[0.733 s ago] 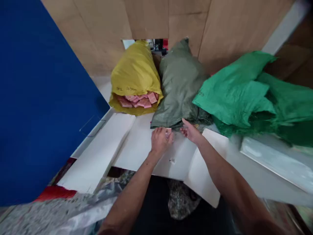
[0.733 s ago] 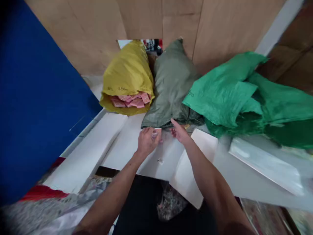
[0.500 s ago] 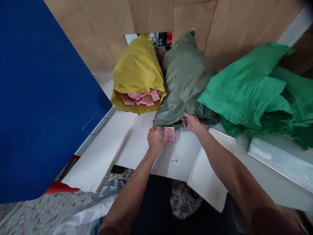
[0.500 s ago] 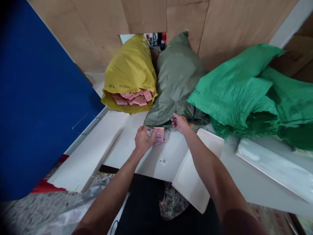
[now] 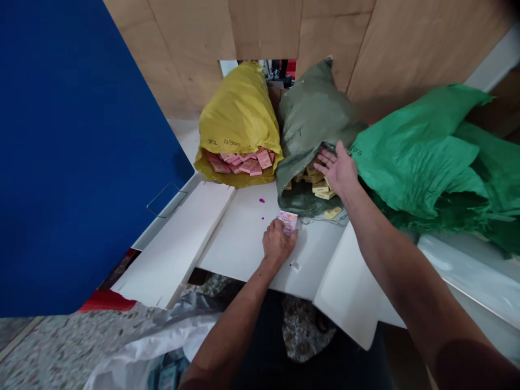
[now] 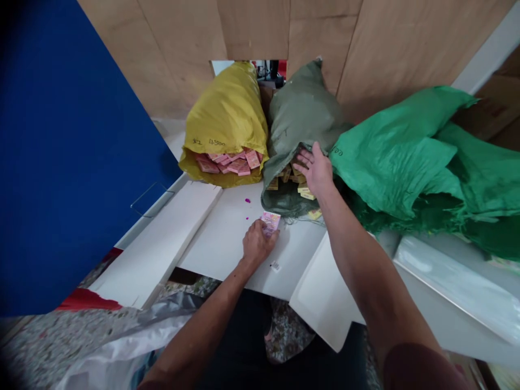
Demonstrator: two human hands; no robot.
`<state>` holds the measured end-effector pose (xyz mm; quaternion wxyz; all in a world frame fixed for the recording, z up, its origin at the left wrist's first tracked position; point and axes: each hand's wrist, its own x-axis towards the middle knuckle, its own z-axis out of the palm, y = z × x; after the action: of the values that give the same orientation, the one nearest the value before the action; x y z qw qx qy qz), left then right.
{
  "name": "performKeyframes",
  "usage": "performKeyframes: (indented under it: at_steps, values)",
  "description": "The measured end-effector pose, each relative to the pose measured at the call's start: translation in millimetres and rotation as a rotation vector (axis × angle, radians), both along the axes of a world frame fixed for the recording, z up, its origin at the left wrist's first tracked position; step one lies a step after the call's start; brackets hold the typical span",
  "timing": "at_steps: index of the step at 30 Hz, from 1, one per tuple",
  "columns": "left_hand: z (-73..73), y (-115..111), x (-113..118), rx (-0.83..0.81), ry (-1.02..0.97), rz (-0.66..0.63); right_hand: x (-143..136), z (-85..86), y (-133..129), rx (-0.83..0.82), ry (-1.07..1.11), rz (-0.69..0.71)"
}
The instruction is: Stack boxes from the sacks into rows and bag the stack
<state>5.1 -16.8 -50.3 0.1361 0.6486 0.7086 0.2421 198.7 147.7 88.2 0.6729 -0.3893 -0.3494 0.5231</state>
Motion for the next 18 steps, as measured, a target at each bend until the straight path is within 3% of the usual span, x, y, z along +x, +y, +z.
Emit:
performKeyframes:
  at_steps: [5,7,13,15,18]
  values:
    - [-3.1,-7.4,-4.5,0.034,-0.012,-0.025,7.1,-24.8,-39.1,-0.348,-0.256,0.050]
    - [-2.3,-6.7,-0.3,0.014,0.032,-0.001,10.5,-35.4,-59.6,-0.407,-0.341,0.099]
    - [0.0,2.2,20.0,-0.014,0.170,0.055,14.5,-66.4,-113.9,-0.423,-0.653,0.296]
    - [0.6,-0.2,17.5,-0.021,0.135,-0.015,15.5,-69.3,-128.2,-0.413,-0.814,0.366]
    - [5.0,-10.8,-0.7,-0.035,0.047,-0.187,15.6,-60.5,-145.4,-0.310,-0.934,0.572]
